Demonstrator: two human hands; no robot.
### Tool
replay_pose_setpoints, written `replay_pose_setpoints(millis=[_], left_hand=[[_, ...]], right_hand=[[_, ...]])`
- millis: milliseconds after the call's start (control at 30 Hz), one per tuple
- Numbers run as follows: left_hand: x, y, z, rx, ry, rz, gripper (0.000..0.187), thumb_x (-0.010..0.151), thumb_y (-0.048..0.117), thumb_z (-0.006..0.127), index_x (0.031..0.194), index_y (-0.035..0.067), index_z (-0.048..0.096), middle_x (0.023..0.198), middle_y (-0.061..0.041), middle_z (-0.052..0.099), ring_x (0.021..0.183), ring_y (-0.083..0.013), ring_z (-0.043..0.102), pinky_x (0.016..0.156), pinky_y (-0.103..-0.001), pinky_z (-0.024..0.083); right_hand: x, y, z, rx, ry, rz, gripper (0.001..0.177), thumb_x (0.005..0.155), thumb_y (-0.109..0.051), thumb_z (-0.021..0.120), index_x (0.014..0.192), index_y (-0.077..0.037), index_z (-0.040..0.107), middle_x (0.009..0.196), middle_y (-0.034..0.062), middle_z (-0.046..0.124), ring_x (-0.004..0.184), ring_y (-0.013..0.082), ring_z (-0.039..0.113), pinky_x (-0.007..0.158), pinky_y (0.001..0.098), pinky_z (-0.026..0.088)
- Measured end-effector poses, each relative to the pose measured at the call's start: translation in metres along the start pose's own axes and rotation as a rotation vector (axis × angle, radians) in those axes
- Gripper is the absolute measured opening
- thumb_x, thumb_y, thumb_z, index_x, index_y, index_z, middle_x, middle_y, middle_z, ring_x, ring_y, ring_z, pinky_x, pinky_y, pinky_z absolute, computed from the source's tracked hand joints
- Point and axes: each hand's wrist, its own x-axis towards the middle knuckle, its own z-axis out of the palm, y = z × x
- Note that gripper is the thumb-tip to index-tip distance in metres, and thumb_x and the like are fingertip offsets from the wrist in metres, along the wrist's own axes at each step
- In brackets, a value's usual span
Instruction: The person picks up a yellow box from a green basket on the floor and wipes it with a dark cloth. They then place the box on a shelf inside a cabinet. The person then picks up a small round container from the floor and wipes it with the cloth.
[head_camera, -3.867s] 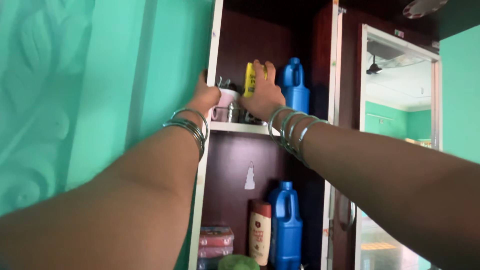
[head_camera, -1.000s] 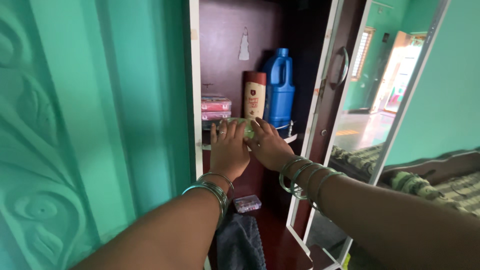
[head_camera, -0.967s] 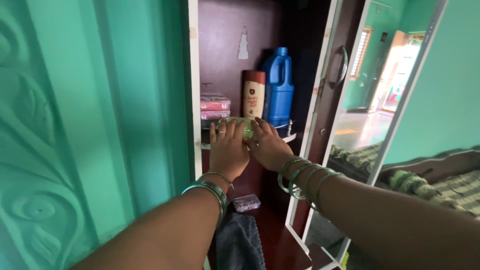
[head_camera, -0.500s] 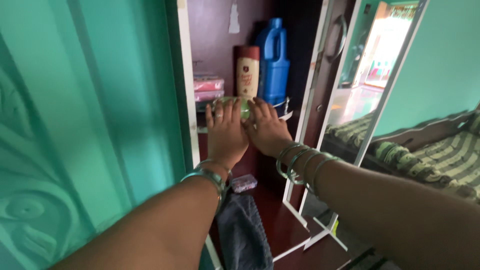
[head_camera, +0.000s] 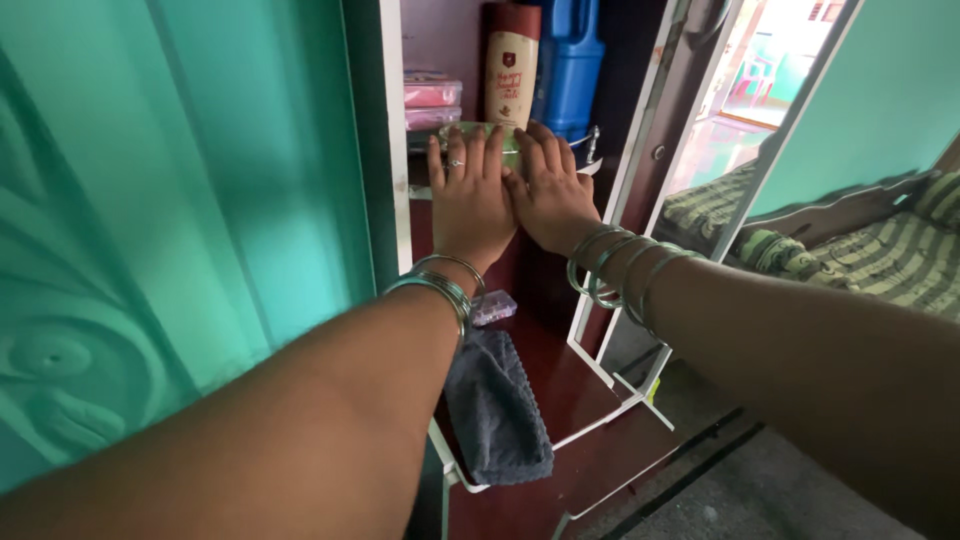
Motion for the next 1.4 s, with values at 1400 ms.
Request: replay_pose_setpoints(millis=[1400], left_hand=[[-0.001,0.005,0.0,0.085,-0.081,-0.031,0.056,0.09,0.019,0.059,0.145,0.011,0.049,0.147,-0.014,0.05,0.144,-0.0361,0.037,0.122,-0.059,0.013]], right_hand=[[0.002,0.021,0.012,0.011,0.108,-0.159,0.069,0.097,-0.038,0.056,0.156,-0.013,0.031,0.162,0.0092,0.029,0.149,0.0325,0.03,0.103,0.0655,0.043]])
